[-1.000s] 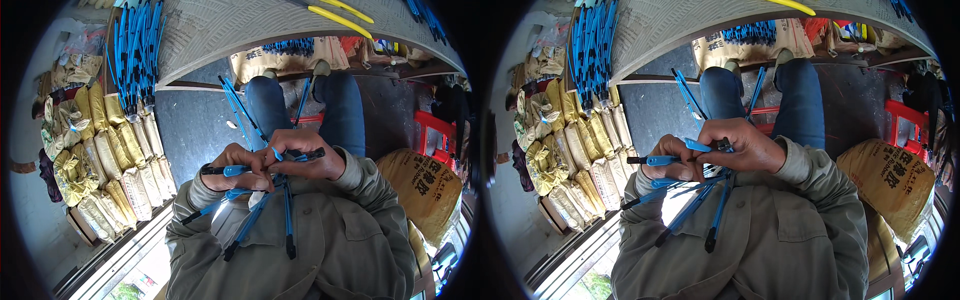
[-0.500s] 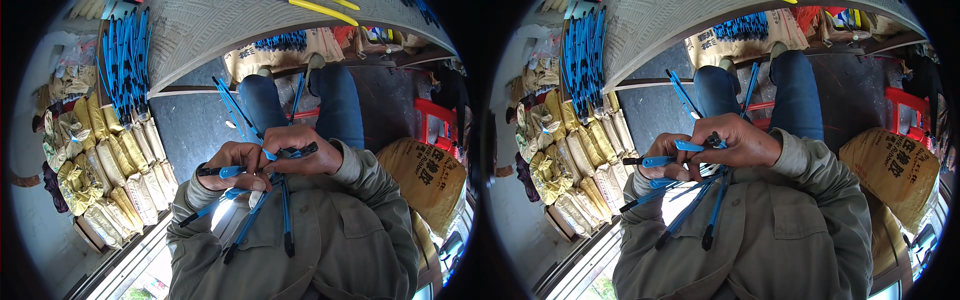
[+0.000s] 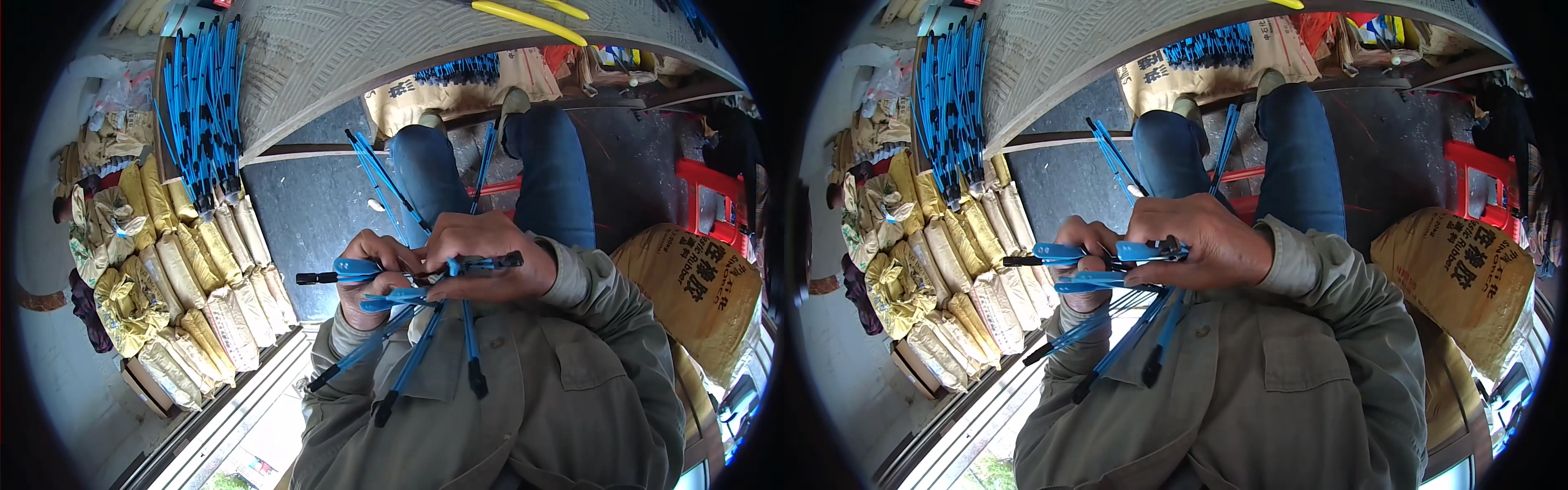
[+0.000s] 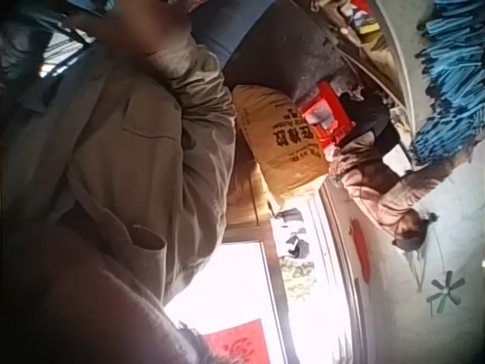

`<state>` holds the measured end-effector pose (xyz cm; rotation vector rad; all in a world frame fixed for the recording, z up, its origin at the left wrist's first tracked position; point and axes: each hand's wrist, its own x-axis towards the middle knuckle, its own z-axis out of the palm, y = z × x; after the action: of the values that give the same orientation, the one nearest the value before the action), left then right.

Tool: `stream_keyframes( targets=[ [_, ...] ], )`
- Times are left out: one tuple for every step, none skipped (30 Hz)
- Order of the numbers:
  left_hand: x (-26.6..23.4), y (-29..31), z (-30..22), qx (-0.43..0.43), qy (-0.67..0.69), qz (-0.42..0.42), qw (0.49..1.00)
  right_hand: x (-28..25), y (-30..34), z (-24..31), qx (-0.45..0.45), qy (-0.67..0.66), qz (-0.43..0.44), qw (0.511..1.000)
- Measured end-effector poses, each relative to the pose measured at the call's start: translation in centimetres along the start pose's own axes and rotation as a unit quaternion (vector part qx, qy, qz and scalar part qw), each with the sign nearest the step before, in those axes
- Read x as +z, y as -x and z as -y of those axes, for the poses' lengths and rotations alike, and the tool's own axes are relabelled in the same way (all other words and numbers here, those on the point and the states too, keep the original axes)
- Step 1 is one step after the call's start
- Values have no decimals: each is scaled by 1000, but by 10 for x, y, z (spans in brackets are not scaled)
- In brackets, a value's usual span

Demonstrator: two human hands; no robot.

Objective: The person threads a metal wire through the base ends of several umbrella ribs, fits them onto a central plastic hub, tightens and cuts the wire using pliers, and opens the attached ribs.

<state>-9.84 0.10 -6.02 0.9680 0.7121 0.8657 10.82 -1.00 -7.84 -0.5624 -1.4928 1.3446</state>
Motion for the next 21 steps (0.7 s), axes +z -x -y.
stream_keyframes(
  targets=[
    [4,2,2,24,-9,-40,999,2,0,2,-2,33,-7,999],
    [6,5,4,26,-8,-41,999,3,0,5,-2,33,-4,999],
    [9,8,7,39,-12,-61,997,4,0,7,2,42,-3,999],
    [11,10,10,51,-15,-81,995,4,1,8,7,51,0,999],
    [14,11,10,64,-18,-101,993,4,1,10,12,60,2,998],
    [16,13,10,67,-15,-103,992,4,1,11,12,62,7,998],
    [18,16,9,68,-20,-105,992,3,1,12,15,68,10,998],
    [20,18,8,68,-24,-108,992,3,0,13,18,73,15,997],
    [22,20,7,70,-29,-112,991,4,-1,13,21,79,21,996],
    [19,23,10,74,-26,-117,990,5,-2,12,22,79,28,996],
    [13,27,16,75,-59,-98,991,7,-3,9,42,1,19,999],
    [8,30,21,75,-92,-79,990,9,-3,6,62,-77,10,995],
    [5,32,24,75,-126,-60,987,10,-4,5,83,-154,0,985],
    [6,32,24,80,-122,-65,987,10,-6,6,85,-151,8,985],
    [8,31,22,77,-114,-62,989,10,-7,9,115,-152,20,981],
    [10,31,20,75,-105,-58,990,10,-9,12,144,-152,31,977],
    [12,30,17,72,-97,-54,991,10,-10,15,174,-152,42,972],
    [13,29,14,77,-95,-58,991,11,-12,17,175,-149,48,972],
    [12,27,10,46,-90,-42,994,12,-12,21,183,-136,23,973],
    [12,25,6,15,-86,-26,996,14,-12,24,191,-122,-2,974],
    [12,24,4,-17,-83,-9,996,16,-12,25,198,-109,-29,974]
  ],
)
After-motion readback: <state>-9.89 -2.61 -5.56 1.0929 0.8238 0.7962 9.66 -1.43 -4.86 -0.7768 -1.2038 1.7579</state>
